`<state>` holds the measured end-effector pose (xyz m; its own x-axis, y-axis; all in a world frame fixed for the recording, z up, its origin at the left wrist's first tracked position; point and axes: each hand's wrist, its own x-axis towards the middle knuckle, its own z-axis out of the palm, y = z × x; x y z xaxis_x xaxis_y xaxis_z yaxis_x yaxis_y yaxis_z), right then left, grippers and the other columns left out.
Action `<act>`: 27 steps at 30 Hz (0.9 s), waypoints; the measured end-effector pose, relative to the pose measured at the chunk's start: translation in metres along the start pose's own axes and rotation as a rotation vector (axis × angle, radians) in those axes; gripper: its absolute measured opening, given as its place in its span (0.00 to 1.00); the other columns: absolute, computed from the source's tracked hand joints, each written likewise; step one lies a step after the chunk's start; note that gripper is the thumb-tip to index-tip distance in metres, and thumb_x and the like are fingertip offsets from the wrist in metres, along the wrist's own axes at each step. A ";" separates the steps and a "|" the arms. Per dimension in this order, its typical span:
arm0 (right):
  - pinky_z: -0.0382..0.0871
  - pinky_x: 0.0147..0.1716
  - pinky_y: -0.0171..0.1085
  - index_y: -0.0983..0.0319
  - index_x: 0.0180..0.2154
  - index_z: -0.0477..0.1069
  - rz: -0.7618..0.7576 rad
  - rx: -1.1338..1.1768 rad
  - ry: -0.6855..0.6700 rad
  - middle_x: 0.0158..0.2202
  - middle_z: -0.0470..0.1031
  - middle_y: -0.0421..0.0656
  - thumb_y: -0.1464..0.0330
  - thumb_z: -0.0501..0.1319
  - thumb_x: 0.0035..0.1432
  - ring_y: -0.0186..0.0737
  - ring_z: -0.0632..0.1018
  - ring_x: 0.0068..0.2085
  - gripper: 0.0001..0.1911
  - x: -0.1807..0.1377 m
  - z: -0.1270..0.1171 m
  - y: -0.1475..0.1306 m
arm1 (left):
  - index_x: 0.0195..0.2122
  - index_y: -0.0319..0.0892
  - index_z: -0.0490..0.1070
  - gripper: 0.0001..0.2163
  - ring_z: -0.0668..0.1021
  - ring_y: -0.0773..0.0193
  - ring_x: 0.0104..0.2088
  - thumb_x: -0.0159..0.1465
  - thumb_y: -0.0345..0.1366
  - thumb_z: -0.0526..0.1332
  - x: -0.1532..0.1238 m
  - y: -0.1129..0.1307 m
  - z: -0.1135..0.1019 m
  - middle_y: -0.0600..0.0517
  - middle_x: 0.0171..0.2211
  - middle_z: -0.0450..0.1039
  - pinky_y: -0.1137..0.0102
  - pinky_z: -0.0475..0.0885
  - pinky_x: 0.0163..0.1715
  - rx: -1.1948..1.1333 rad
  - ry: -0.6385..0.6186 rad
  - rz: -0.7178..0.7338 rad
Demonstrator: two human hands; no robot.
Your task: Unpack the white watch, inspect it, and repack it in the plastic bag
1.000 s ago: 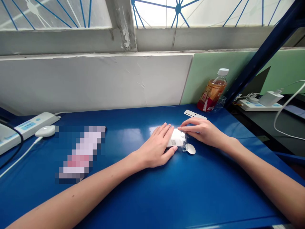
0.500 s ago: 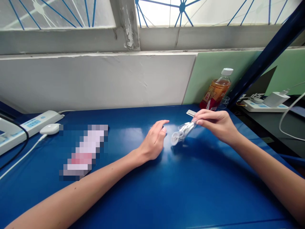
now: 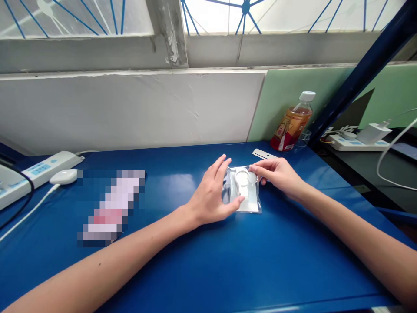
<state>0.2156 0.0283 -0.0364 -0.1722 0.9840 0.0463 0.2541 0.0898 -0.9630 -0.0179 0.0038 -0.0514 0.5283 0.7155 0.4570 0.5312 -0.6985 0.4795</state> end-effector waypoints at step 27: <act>0.57 0.64 0.58 0.64 0.70 0.48 -0.463 -0.813 -0.347 0.70 0.52 0.56 0.49 0.66 0.54 0.60 0.53 0.70 0.51 -0.021 -0.019 0.023 | 0.65 0.37 0.58 0.37 0.66 0.41 0.60 0.62 0.59 0.59 0.009 -0.004 -0.012 0.36 0.63 0.62 0.51 0.62 0.58 0.228 -0.335 0.097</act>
<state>0.2431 0.0130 -0.0543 -0.6544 0.7375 0.1667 0.6435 0.6590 -0.3894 -0.0232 0.0127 -0.0399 0.7493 0.6297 0.2051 0.5817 -0.7738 0.2507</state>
